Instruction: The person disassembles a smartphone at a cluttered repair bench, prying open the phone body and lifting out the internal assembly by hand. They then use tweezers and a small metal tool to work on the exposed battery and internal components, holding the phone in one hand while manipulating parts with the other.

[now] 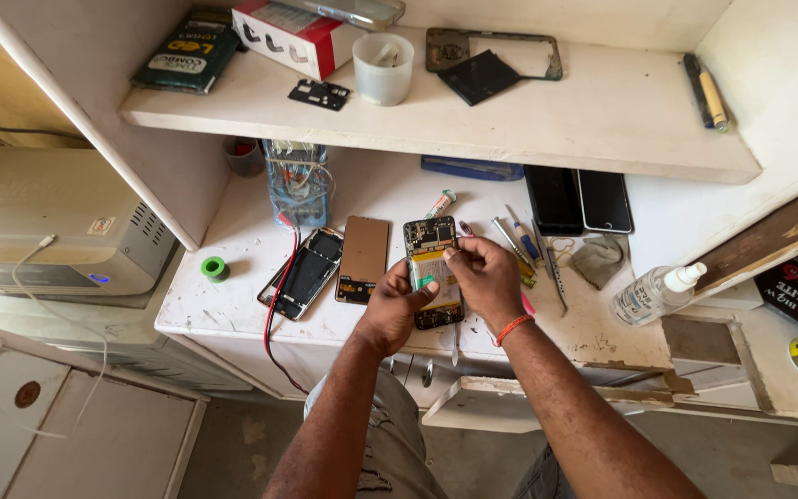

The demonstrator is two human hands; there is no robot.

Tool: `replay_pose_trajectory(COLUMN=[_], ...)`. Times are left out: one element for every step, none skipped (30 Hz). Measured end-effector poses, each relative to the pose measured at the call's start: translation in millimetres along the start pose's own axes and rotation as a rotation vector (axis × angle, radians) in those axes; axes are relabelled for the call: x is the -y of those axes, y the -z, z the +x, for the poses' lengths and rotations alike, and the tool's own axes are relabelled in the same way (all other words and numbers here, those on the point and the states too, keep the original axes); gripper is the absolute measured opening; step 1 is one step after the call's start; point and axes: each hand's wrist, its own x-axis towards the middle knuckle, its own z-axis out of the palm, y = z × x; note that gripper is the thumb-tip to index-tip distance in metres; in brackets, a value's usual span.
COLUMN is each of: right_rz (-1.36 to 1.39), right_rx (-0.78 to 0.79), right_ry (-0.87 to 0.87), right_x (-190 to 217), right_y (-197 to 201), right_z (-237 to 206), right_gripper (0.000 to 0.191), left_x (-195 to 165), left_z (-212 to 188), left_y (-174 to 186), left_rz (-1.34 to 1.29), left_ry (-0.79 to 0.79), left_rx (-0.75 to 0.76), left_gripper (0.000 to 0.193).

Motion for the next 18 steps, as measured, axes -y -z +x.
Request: replay_pose_trajectory(right_rz=[0.015,0.029,0.044,0.053,0.062,0.07,0.072,0.074,0.075,0.119,0.163,0.207,0.202,0.197,0.193,0.178,0.162,0.146], right_rx=[0.001,0.001,0.001,-0.004,-0.009,-0.014,-0.015,-0.015,-0.016,-0.009,-0.003,0.003,0.027,0.051,0.076,0.098,0.12,0.142], right_ry=[-0.021,-0.04,-0.059,-0.052,-0.045,-0.037,-0.04,-0.042,-0.046,-0.059,-0.072,-0.085,-0.122,-0.158,-0.194,-0.196,-0.197,-0.198], right_x=[0,1,1,0,0,-1,-2,-2,-3,-3,-3,-3,-2,0,1,3,5,7], right_y=[1,1,1,0,0,-1,-1,-1,-1,-1,0,2,5,8,10,13,17,19], right_z=[-1,0,0,0,1,2,3,3,3,4,4,5,5,7,8,10,12,14], right_gripper=[0.021,0.02,0.019,0.018,0.017,0.016,0.016,0.015,0.015,0.015,0.014,0.014,0.014,0.014,0.014,0.014,0.014,0.013], left_x=[0,-2,-2,-3,-3,-3,-4,-4,-3,-3,-3,-3,-2,-2,-1,-1,0,0], left_z=[-1,-2,-2,-2,-2,-3,-2,-2,-2,-2,-2,-1,-1,-1,0,0,0,1], left_y=[0,1,1,0,0,0,0,-1,-1,0,0,0,1,2,3,3,4,4], left_rz=[0.014,0.027,0.042,0.04,0.038,0.036,0.034,0.033,0.031,0.029,0.028,0.026,0.022,0.018,0.015,0.008,0.001,-0.006], left_ry=[0.013,0.026,0.037,0.035,0.032,0.029,0.033,0.037,0.041,0.042,0.044,0.045,0.041,0.037,0.032,0.038,0.043,0.049], left_rx=[-0.003,-0.005,-0.006,-0.006,-0.005,-0.004,-0.005,-0.006,-0.007,-0.005,-0.004,-0.002,0.006,0.014,0.022,0.02,0.019,0.018], left_gripper=[0.036,0.036,0.035,0.035,0.035,0.035,0.035,0.035,0.035,0.036,0.036,0.037,0.037,0.038,0.038,0.038,0.038,0.039])
